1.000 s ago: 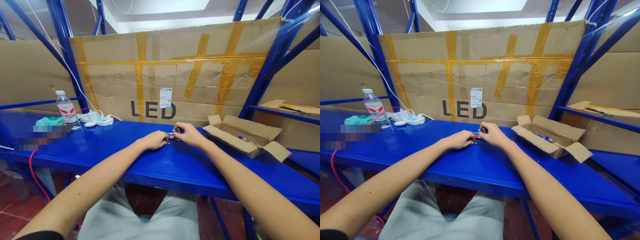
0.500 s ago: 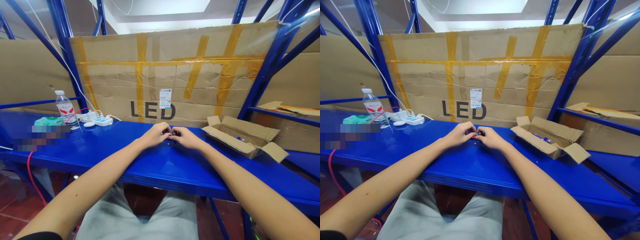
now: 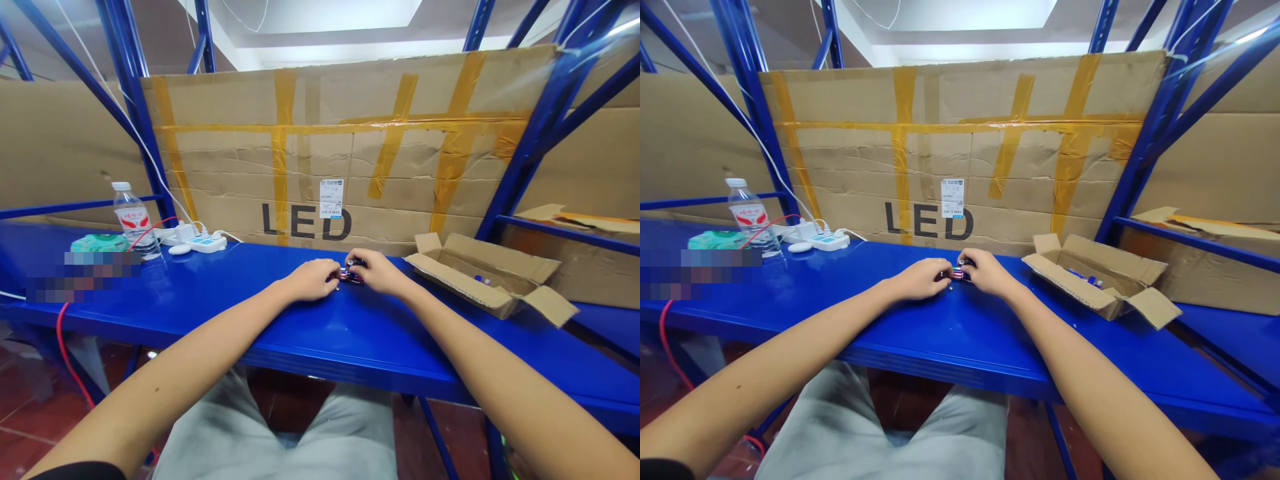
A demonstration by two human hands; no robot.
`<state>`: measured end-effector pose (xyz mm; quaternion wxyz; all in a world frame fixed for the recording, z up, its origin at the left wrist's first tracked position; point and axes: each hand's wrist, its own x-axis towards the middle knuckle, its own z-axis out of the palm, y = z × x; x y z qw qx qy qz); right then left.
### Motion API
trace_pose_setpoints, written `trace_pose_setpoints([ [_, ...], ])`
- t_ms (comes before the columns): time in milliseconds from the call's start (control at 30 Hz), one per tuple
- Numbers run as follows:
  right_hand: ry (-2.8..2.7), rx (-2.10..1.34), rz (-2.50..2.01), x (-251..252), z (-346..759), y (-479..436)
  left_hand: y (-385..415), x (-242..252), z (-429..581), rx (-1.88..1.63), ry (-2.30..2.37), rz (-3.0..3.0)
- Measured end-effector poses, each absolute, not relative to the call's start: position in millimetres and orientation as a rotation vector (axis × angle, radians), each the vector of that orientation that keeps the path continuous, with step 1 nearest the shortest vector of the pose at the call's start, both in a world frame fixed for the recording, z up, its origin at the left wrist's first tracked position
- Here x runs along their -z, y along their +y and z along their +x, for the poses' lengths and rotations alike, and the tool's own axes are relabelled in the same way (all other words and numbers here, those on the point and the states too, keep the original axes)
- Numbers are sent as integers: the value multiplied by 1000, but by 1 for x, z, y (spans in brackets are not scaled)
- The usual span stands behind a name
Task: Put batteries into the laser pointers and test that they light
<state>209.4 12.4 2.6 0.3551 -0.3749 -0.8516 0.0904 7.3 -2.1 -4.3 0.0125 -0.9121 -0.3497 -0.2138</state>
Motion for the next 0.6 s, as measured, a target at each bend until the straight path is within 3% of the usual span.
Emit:
trace_pose_setpoints([
  [133,-2209,-203,-1013,-3,210,12,3,13,10,450,-1065,-2916],
  [333,-2239,-229,-1029,-2,209,11,6,10,10,465,-1218,-2964],
  [600,-2249,-314,-1029,2,205,10,4,7,11,1247,-1007,-2750],
])
